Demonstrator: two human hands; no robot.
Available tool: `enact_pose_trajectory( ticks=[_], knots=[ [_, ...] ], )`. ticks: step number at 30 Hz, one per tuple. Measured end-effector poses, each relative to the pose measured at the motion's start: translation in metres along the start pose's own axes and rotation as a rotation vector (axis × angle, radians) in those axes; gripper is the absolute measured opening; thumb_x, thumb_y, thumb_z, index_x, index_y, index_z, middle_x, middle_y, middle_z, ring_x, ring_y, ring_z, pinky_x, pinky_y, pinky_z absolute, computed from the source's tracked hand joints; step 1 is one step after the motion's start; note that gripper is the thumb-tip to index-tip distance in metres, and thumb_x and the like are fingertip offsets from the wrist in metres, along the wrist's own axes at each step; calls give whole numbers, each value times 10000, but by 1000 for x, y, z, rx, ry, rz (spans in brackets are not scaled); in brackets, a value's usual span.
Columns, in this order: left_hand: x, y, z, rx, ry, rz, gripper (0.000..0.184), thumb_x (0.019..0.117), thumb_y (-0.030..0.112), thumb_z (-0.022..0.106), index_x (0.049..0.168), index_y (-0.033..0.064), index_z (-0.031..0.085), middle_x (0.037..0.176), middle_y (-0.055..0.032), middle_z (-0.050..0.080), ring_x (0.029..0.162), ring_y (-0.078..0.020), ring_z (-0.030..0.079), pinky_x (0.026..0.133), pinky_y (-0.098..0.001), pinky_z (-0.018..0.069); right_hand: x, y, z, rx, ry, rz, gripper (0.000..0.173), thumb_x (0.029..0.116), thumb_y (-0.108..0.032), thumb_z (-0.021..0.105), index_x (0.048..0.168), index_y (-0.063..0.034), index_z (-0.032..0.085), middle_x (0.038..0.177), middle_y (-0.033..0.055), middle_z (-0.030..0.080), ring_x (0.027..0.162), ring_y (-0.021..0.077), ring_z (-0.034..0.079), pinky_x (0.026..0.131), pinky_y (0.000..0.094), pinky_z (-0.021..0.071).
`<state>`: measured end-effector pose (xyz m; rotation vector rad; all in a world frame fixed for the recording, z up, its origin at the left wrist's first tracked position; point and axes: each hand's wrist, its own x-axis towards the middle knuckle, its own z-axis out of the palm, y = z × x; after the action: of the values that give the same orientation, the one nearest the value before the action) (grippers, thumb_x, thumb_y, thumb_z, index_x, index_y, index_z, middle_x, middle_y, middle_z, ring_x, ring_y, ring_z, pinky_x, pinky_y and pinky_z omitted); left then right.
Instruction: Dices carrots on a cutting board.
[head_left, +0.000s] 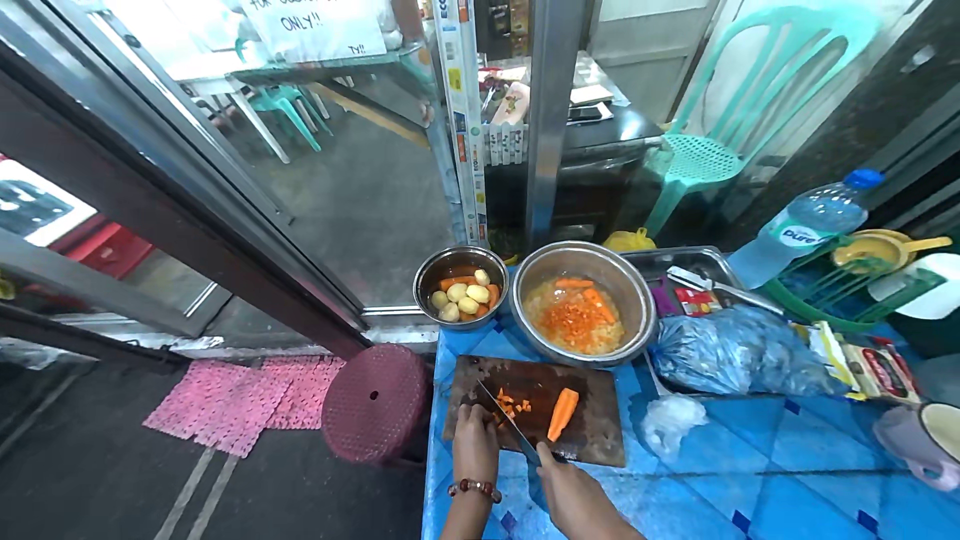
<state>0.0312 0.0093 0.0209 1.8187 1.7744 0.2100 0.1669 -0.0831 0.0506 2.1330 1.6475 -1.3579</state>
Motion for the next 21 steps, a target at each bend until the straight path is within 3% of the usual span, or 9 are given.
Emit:
enact_pose_trajectory(
  ticks=[8, 17, 21],
  knots=[
    [-3, -10, 2, -95, 77, 24, 155, 943, 82, 686, 1063, 7, 749, 1180, -192, 682, 1120, -300, 670, 1017, -416, 533, -17, -5, -8, -71, 42, 5, 400, 1129, -271, 358, 1495, -120, 418, 1021, 231, 734, 1013, 447, 727, 855, 599, 574],
    [-1, -4, -1, -26, 46, 4, 171, 941, 101, 682, 1074, 5, 732, 1208, -173, 664, 1122, -272, 668, 999, -382, 543, -13, -7, -4, -105, 29, 4, 402, 1119, -237, 378, 1500, -113, 413, 1017, 228, 738, 1012, 443, 730, 851, 593, 578],
    [-2, -1, -1, -9, 44, -8, 201, 940, 73, 671, 1108, -25, 717, 1246, -198, 651, 1152, -290, 661, 1020, -392, 533, -12, -13, -2, -147, 25, 14, 474, 1064, -79, 449, 1532, -113, 385, 1039, 238, 738, 1017, 456, 726, 844, 604, 575]
  ],
)
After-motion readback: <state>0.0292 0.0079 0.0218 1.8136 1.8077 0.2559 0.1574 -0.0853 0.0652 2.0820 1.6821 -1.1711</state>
